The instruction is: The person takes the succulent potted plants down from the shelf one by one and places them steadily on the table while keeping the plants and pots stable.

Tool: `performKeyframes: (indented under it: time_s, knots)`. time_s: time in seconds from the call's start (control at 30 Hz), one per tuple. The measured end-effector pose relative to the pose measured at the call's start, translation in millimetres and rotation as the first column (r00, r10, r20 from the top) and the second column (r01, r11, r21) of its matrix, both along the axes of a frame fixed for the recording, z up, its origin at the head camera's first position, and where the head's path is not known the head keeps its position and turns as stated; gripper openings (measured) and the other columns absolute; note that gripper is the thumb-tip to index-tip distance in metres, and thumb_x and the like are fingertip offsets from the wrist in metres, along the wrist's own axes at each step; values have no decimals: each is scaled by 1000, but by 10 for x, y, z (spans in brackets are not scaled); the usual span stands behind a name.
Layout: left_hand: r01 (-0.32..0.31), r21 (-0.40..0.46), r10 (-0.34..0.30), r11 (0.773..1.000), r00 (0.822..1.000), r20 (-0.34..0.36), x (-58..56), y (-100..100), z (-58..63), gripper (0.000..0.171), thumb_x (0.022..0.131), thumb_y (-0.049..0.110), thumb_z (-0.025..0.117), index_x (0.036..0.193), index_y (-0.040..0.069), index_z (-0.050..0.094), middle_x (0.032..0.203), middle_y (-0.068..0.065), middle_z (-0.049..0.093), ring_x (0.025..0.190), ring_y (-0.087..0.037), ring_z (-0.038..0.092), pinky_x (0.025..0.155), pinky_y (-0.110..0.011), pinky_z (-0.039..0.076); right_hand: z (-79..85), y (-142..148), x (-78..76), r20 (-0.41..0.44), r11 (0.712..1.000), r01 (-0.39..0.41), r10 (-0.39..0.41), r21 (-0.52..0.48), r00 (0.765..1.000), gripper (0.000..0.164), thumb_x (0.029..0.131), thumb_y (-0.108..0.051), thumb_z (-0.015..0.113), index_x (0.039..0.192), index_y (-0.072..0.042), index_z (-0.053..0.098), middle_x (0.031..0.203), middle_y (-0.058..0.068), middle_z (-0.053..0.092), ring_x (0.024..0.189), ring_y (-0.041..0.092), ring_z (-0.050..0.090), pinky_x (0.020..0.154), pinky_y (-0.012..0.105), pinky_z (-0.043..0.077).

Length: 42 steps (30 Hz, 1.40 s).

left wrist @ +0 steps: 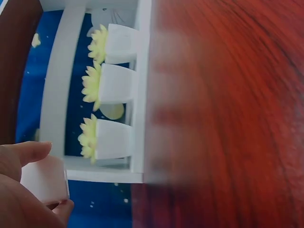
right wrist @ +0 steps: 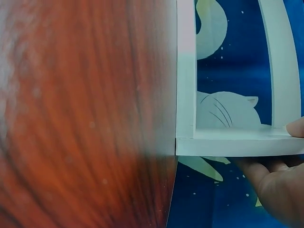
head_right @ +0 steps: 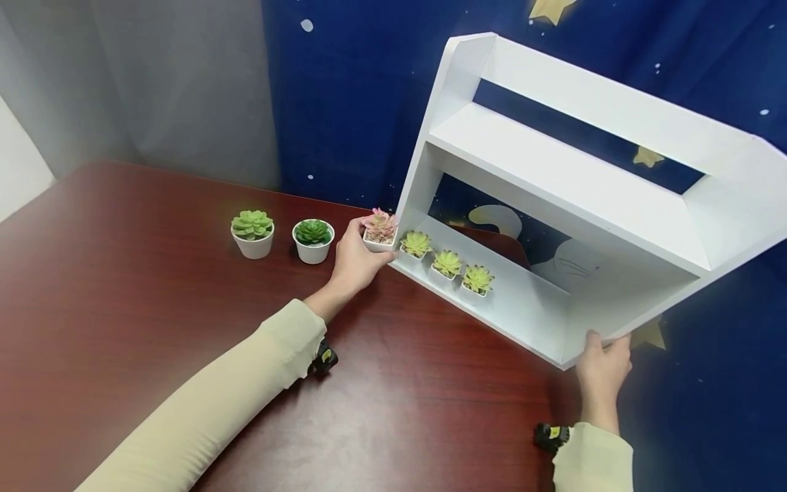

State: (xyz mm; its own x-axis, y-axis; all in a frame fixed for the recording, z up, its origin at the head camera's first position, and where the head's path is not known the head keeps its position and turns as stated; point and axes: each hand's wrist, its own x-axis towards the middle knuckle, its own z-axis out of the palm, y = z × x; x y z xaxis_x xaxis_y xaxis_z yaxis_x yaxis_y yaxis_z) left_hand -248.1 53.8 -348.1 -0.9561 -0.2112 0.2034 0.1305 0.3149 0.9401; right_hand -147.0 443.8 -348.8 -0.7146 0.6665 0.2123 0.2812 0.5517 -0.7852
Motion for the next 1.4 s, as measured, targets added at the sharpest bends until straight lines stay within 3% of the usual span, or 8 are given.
performKeyframes:
  time_s: [0.3, 0.53, 1.1, 1.4]
  knots:
    - [-55, -44, 57, 998, 997, 50, -122, -66, -208, 77, 75, 12, 85, 142, 4, 47, 137, -18, 62, 130, -33, 58, 113, -43, 46, -2, 8, 3, -10, 1000, -11, 11, 18, 1000, 53, 100, -20, 44, 149, -1, 36, 150, 32, 45, 139, 50, 41, 119, 58, 30]
    - [-45, -91, 52, 995, 995, 85, -194, -100, -329, 74, 75, 11, 86, 139, 0, 51, 135, -20, 61, 131, -35, 57, 114, -43, 45, -18, 20, 0, -14, 1000, -6, 6, 20, 1000, 52, 100, -19, 45, 148, 0, 38, 149, 32, 46, 139, 51, 41, 118, 58, 30]
    - [-34, -121, 54, 992, 984, 168, -322, -203, -499, 75, 72, 6, 87, 136, 0, 49, 133, -20, 63, 128, -33, 60, 111, -41, 48, 2, -5, 12, -4, 1000, -3, 3, 9, 1000, 52, 100, -21, 44, 148, 0, 37, 151, 31, 45, 140, 49, 40, 119, 58, 30]
    - [-35, -122, 57, 992, 981, 188, -346, -224, -507, 84, 73, 1, 84, 145, 6, 42, 141, -17, 58, 132, -31, 56, 112, -43, 46, -15, 6, -4, -10, 1000, -4, 4, 10, 1000, 52, 100, -20, 44, 147, -1, 38, 150, 30, 46, 139, 49, 42, 119, 57, 31]
